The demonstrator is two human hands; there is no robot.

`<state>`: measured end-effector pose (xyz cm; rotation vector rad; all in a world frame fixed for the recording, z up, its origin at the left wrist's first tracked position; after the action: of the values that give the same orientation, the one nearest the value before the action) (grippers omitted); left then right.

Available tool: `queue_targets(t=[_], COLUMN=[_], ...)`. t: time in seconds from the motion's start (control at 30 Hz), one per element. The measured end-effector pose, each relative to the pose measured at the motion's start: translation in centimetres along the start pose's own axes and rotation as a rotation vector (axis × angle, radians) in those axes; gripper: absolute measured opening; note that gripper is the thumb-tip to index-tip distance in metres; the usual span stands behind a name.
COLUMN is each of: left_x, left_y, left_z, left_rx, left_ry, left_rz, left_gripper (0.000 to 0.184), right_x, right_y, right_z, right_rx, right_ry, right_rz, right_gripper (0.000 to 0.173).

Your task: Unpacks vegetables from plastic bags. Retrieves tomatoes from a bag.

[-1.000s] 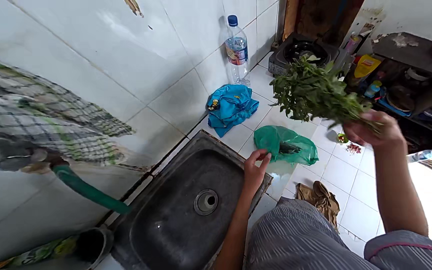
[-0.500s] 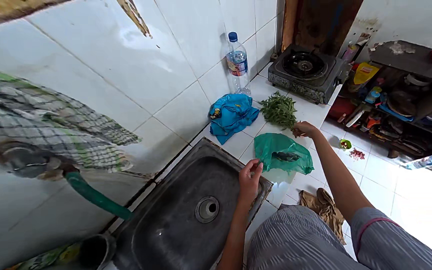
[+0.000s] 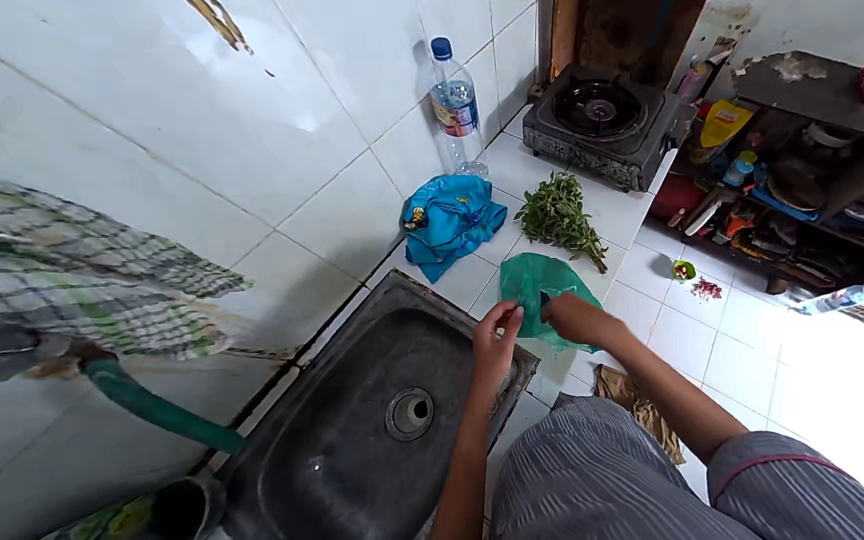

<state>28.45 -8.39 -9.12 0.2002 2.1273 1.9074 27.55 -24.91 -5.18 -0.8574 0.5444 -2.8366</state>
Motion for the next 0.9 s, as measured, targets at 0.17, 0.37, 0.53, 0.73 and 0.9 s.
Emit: queue_targets(t=[0.17,0.37,0.53,0.73,0.9], left_x=[0.1,0.7,0.9,2.1,2.9], left_y=[-0.4,-0.6,-0.6,-2.2,-2.6], left_z=[-0.2,0.8,0.8,0.5,0.4], left_rx=[-0.027,-0.035,-0.038,-0.067,-0.058], left_ry=[0.012,0.059,0.065,0.045,0.075], left_rz=[-0.049,-0.045,-0.018,0.012,0.039], left_gripper=[0.022,0.022,0.023,0.024,0.024], right_x=[-4.5,-5.7,-5.5,-7.0,-7.4], right_y=[0.3,1.6,-0.6,1.7,2.1], right_z=[-3.7,-4.6,-3.3,-7.4,-7.9], right_rx=[0.166,-0.002,0.061,0.108,0.162], right_ry=[-0.027,-0.038,-0.088,-0.01,-0.053], right_rz=[-0.272,-0.257,-0.203,-0.116,-0.173], right_gripper=[0.041,0.047,0.046,0.046,0.044])
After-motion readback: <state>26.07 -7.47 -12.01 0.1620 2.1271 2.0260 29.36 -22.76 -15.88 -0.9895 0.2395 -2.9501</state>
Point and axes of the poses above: each hand's wrist, its own x-axis away from the middle knuckle, its own z-axis out of the back of the hand, y = z × x, the point moved 1 cm from there along -x, towards the middle knuckle, and after that the axes turned 12 degrees about x, right-handed, at the moved point
